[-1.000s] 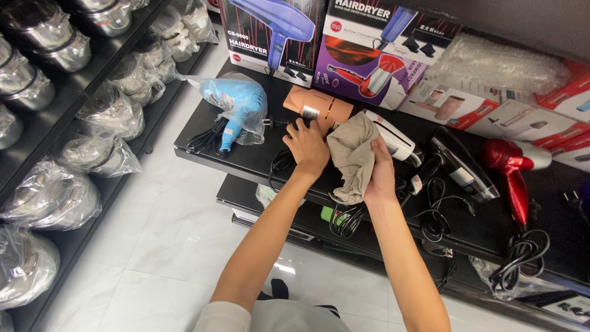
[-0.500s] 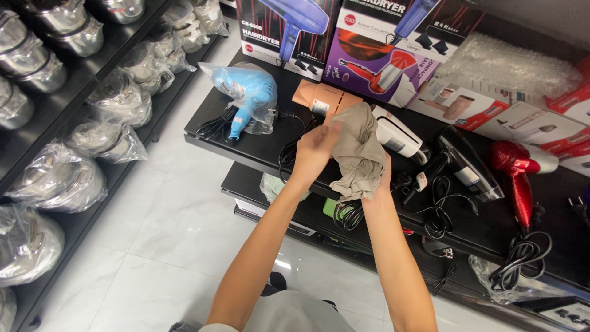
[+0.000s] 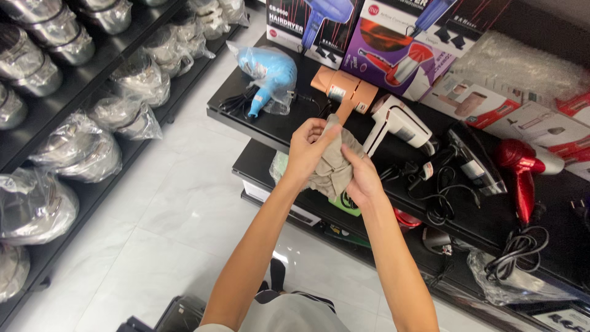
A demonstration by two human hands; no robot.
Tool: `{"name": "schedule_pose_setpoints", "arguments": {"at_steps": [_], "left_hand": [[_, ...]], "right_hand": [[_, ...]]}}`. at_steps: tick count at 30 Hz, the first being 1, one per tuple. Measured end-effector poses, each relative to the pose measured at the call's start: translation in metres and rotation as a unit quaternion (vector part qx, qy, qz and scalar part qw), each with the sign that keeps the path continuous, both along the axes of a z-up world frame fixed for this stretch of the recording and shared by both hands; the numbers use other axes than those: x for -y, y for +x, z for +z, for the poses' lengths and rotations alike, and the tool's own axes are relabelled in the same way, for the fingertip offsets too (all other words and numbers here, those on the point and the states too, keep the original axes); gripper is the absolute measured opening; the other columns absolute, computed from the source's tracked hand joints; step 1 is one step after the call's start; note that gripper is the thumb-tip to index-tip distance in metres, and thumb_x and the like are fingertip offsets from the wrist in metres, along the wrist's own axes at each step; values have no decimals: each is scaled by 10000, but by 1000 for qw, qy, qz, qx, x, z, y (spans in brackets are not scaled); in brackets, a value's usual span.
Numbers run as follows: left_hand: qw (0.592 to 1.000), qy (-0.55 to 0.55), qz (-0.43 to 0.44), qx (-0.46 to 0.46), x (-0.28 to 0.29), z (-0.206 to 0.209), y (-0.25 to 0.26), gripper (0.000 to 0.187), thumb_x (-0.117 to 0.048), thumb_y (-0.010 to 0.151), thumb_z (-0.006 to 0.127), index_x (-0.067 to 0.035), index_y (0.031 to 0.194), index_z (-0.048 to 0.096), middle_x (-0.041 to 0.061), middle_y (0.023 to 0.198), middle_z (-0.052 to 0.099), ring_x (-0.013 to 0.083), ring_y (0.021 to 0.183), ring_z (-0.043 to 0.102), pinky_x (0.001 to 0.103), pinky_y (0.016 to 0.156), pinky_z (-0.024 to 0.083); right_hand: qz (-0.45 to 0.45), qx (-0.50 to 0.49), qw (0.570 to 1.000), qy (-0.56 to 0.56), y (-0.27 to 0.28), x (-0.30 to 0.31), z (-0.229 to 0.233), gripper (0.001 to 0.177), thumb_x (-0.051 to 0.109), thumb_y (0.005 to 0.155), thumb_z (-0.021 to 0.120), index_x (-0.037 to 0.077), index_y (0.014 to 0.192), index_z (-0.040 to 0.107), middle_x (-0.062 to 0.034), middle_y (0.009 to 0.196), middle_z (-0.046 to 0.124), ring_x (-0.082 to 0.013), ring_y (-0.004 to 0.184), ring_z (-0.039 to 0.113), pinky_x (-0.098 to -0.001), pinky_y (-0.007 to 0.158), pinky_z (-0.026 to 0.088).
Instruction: The person wipes down two electric griddles with a cloth, then picks up and wipes several hair dryers before placing them back on a display shelf.
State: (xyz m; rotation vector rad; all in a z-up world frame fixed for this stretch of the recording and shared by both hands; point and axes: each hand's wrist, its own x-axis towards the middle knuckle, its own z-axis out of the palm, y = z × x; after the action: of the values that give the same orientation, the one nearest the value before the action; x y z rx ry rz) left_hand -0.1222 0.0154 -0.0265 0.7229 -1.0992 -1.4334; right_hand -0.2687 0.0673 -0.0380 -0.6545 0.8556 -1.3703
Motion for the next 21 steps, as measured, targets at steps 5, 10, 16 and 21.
{"name": "schedule_pose_setpoints", "arguments": {"at_steps": [5,10,16,21], "left_hand": [[995,0,-100,-14,-23,1,18,351,-154,949,633,-5,1265,672,62,1128,714,128,1046,658,260,923,526],[987,-51,-68,139,-58,12,14,509,-93,800,782,-34,1276,612,59,1086,685,135,954,662,287,860,557],[978,-45,77,190,-69,7,-14,488,-161,738,883,-25,1145,652,55,902,721,112,802,698,276,712,578],[987,-77,97,100,-79,8,-47,308,-227,867,818,-17,1062,704,58,910,712,69,796,635,223,694,530]], "right_hand": [[-16,80,995,64,0,-22,-2,430,237,1051,507,42,1434,519,-108,1310,646,-216,1164,663,-373,979,556],[33,155,985,63,-3,-44,-1,532,380,1062,501,15,1449,495,-160,1349,607,-270,1205,621,-417,1025,519],[84,76,994,-9,-13,-58,3,583,353,980,582,40,1459,469,-125,1422,582,-254,1294,583,-411,1088,469],[88,-69,993,-32,-51,-67,10,584,187,968,685,-16,1473,471,-122,1413,584,-231,1297,576,-397,1084,460]]}}
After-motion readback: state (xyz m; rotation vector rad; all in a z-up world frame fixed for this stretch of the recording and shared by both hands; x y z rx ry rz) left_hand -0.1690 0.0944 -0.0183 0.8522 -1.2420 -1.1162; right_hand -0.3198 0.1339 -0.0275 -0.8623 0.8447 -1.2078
